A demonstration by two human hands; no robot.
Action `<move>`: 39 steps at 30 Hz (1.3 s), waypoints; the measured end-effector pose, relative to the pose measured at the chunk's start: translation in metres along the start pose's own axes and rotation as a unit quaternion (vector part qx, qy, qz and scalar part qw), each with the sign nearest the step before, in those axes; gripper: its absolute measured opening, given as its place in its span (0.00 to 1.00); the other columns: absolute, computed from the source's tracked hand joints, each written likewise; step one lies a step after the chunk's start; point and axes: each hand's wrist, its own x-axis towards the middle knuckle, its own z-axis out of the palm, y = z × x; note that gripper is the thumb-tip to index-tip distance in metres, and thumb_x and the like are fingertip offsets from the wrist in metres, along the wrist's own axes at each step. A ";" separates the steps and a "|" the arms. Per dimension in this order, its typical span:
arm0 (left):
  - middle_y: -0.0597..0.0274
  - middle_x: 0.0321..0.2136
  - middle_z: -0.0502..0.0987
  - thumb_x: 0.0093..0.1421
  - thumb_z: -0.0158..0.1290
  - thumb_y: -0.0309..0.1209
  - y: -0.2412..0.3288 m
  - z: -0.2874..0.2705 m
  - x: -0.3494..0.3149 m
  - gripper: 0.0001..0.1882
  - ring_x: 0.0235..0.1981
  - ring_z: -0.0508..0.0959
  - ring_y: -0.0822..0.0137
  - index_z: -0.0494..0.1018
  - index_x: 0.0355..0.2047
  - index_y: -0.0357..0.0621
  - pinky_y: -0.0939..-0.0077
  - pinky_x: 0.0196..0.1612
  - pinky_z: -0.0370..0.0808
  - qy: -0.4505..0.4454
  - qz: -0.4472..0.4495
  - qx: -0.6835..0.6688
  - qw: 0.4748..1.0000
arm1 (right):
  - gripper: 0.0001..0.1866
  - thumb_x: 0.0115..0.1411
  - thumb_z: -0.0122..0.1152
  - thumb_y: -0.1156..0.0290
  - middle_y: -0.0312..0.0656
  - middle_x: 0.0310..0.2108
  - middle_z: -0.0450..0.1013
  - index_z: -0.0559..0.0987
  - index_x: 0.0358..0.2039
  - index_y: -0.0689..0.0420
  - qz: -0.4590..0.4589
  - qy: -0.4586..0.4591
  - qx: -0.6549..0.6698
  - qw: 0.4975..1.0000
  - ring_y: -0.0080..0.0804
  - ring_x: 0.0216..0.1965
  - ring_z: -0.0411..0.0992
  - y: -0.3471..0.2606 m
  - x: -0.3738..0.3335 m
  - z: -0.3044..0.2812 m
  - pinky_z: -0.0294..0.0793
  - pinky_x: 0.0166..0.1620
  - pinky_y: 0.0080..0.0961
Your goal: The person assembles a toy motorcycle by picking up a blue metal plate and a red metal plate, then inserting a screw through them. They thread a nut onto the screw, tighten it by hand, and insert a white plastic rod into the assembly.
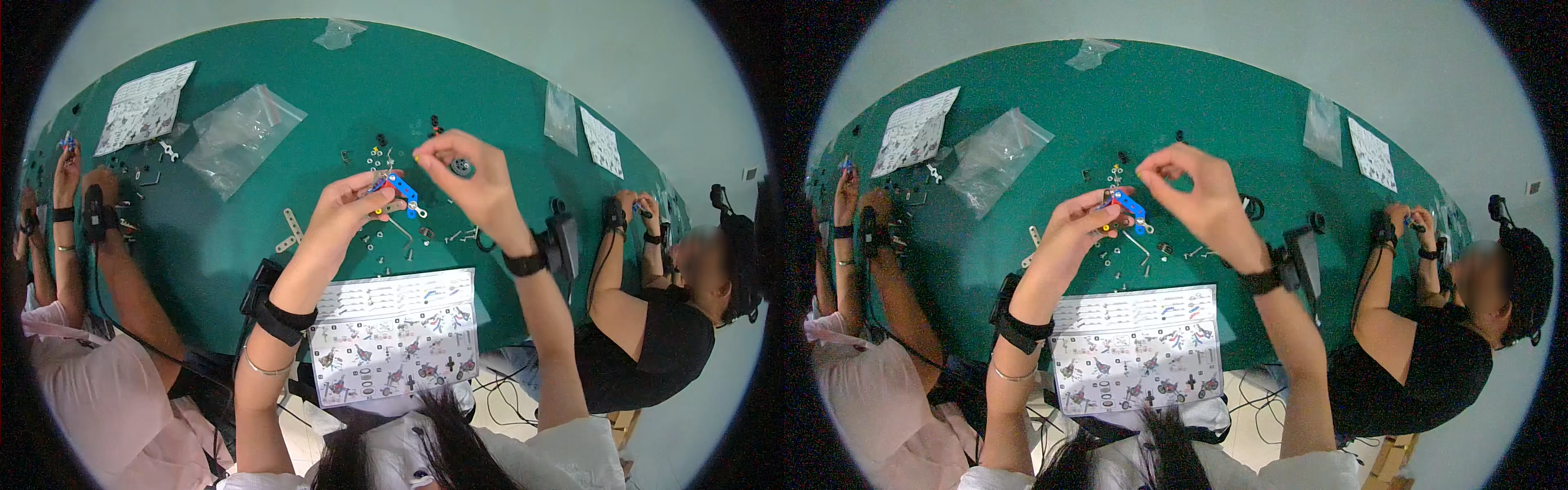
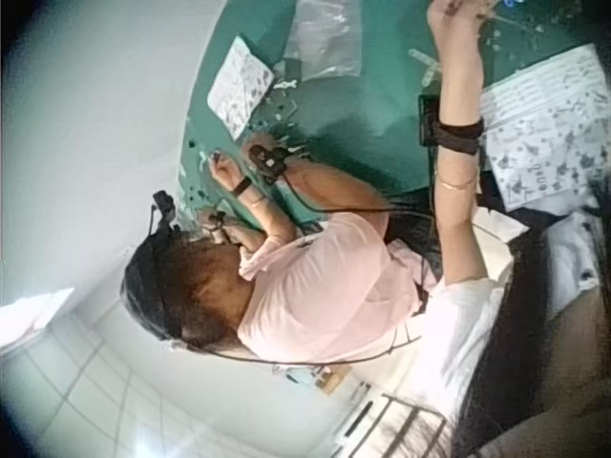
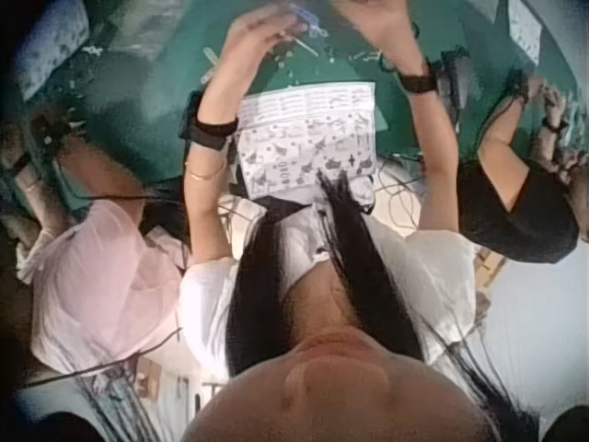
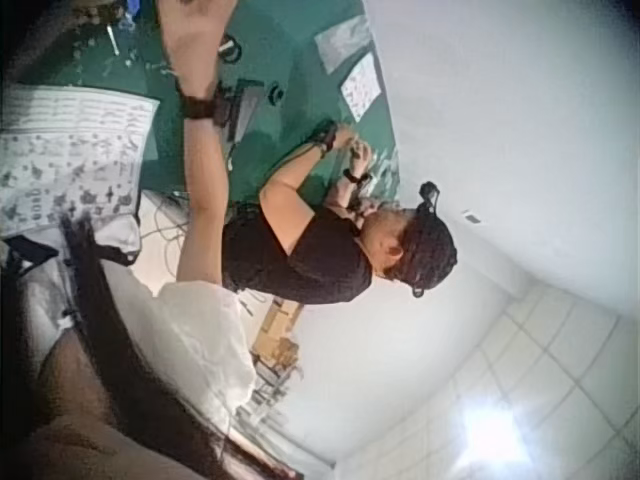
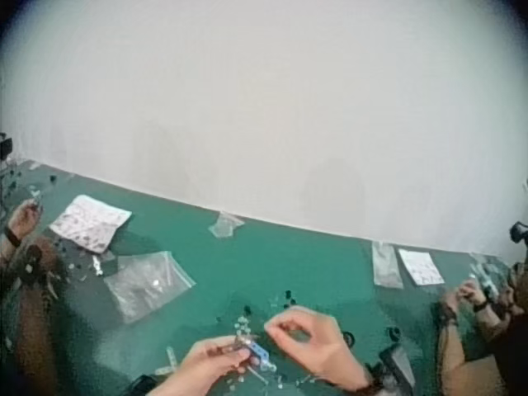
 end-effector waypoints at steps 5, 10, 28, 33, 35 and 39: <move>0.63 0.40 0.81 0.65 0.54 0.34 0.014 0.005 -0.006 0.19 0.42 0.80 0.73 0.73 0.54 0.36 0.82 0.42 0.73 0.011 0.022 0.023 0.999 | 0.06 0.57 0.64 0.78 0.43 0.36 0.78 0.80 0.36 0.62 -0.085 0.072 0.078 0.991 0.31 0.36 0.77 0.001 -0.020 0.029 0.75 0.42 0.26; 0.62 0.41 0.81 0.66 0.53 0.33 0.012 0.005 -0.005 0.19 0.42 0.80 0.73 0.73 0.53 0.36 0.80 0.42 0.75 0.025 0.035 0.044 0.998 | 0.06 0.56 0.64 0.80 0.44 0.37 0.78 0.80 0.36 0.62 -0.064 0.086 0.109 0.988 0.32 0.37 0.78 0.006 -0.026 0.041 0.75 0.40 0.25; 0.52 0.40 0.81 0.65 0.54 0.27 -0.002 0.006 -0.003 0.18 0.39 0.82 0.67 0.69 0.53 0.31 0.79 0.40 0.79 0.058 0.076 0.054 0.994 | 0.08 0.55 0.65 0.77 0.40 0.37 0.76 0.78 0.36 0.57 -0.132 0.087 -0.051 0.986 0.40 0.36 0.77 0.011 -0.035 0.044 0.77 0.37 0.30; 0.53 0.38 0.81 0.65 0.54 0.26 -0.001 0.009 -0.005 0.18 0.39 0.82 0.69 0.69 0.53 0.31 0.80 0.39 0.78 0.064 0.078 0.072 0.992 | 0.09 0.54 0.66 0.78 0.42 0.36 0.76 0.79 0.36 0.59 -0.100 0.085 -0.023 0.991 0.36 0.36 0.78 0.008 -0.036 0.044 0.77 0.38 0.27; 0.55 0.37 0.82 0.64 0.54 0.26 -0.005 0.009 -0.003 0.17 0.37 0.81 0.74 0.70 0.51 0.32 0.82 0.38 0.76 0.071 0.098 0.091 0.988 | 0.08 0.55 0.66 0.78 0.42 0.36 0.76 0.79 0.36 0.60 -0.061 0.074 0.020 0.995 0.33 0.36 0.78 0.007 -0.036 0.042 0.77 0.38 0.26; 0.58 0.37 0.82 0.64 0.54 0.25 -0.003 0.012 -0.006 0.15 0.36 0.79 0.78 0.71 0.50 0.34 0.83 0.36 0.74 0.083 0.114 0.141 0.980 | 0.06 0.57 0.65 0.79 0.41 0.35 0.77 0.79 0.36 0.62 0.007 0.052 0.131 0.990 0.26 0.36 0.78 0.010 -0.035 0.041 0.78 0.40 0.22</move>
